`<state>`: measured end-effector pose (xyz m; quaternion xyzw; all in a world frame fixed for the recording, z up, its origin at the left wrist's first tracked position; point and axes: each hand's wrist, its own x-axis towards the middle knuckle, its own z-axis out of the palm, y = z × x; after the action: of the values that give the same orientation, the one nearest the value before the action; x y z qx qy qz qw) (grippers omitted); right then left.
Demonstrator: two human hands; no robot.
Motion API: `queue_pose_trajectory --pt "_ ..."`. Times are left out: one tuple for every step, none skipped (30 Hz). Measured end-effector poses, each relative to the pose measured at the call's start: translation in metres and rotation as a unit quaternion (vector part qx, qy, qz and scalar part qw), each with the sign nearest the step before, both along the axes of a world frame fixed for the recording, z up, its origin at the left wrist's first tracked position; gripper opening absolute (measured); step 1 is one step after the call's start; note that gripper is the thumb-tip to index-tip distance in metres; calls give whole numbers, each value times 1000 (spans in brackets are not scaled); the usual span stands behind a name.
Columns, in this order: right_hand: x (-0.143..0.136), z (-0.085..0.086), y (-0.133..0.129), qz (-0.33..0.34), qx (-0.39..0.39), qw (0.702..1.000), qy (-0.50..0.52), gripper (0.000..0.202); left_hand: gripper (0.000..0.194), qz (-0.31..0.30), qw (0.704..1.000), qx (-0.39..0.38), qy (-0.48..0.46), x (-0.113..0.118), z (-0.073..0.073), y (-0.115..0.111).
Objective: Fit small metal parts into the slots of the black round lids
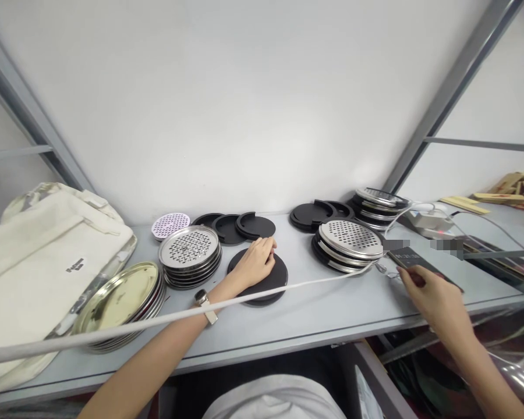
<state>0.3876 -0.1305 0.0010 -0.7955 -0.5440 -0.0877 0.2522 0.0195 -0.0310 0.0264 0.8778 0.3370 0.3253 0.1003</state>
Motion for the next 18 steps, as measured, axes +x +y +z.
queue_pose_trajectory --pt "3 1 4 -4 3 1000 7 23 17 0 1000 2 1 0 0 0" --pt "4 2 7 -6 7 1000 28 24 17 -1 1000 6 2 0 0 0" --pt "5 3 11 -11 11 999 51 26 18 -2 1000 9 4 0 0 0" --pt "5 5 15 -9 16 997 72 28 18 -2 1000 12 5 0 0 0" --pt "5 5 19 -10 27 996 84 29 18 -4 1000 14 7 0 0 0" --pt "4 5 23 -4 38 995 92 30 18 -5 1000 15 8 0 0 -1" --pt "3 5 26 1 40 994 99 30 18 -6 1000 15 10 0 0 -1" --pt "2 3 28 3 35 994 102 31 18 -5 1000 14 11 0 0 -1" --pt "0 1 29 3 28 995 99 31 18 -3 1000 14 13 0 1 -1" --pt "-1 -1 29 9 25 996 88 31 18 -3 1000 13 16 0 1 -2" --pt "-3 -3 27 14 26 997 76 30 17 -2 1000 14 17 0 1 -2" --pt "-5 -4 25 21 31 997 63 29 17 -2 1000 14 19 0 1 -2" --pt "-7 -5 21 25 39 997 56 28 17 -2 1000 13 19 0 2 -2" --pt "-10 -5 17 28 44 997 58 27 17 -3 1000 12 17 0 2 -2" --pt "-14 -3 13 31 45 997 63 27 18 -5 1000 10 16 0 2 -2" --pt "-18 -1 9 35 36 995 86 28 18 -5 1000 7 13 0 2 -2" --pt "-22 2 6 45 22 991 124 30 18 -6 1000 5 12 0 2 -3" --pt "-28 7 4 66 5 981 181 34 18 -6 1000 3 11 0 2 -3"
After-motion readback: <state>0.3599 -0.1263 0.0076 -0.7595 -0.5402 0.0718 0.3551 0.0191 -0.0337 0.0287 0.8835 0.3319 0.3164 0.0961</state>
